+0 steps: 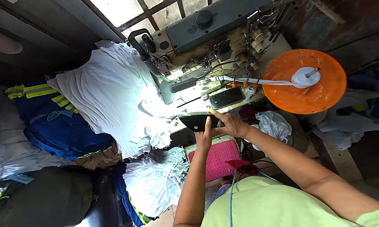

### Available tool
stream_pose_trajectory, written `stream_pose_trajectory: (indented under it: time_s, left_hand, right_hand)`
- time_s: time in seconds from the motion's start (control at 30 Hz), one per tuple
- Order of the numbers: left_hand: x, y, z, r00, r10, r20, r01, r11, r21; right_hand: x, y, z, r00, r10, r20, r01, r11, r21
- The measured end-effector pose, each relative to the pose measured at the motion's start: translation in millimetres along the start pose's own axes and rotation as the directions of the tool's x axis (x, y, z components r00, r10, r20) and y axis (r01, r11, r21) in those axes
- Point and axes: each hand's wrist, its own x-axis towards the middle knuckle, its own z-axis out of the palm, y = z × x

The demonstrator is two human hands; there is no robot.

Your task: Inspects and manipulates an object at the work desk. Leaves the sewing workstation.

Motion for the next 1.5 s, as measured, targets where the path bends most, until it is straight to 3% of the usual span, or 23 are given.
stream_pose_trajectory:
  time_s: [0.13,0.47,0.77,1.5]
  left_hand:
    - [-3,6,-4,0.997,-0.048,0.061,0.048,0.999,-0.005]
    - [-5,13,-4,0.988,-0.137,0.068,0.139,0.990,-0.037]
    - [-7,8,-4,0.991,-0.111,0.073,0.119,0.985,-0.124]
    - [-1,5,-9,0.989,-0.112,0.095,0.114,0.993,-0.023]
  right_hand:
    - [-2,-6,-3,0.996,0.040,0.074,-0.042,0.999,0.028]
    - [-1,-4,-2,0.997,0.008,0.071,-0.015,0.996,0.091]
    - [1,-7,0,0.999,-0.011,0.047,0.004,0.990,0.142]
    - [10,3,-2,0.991,-0.040,0.131,0.011,0.977,0.212]
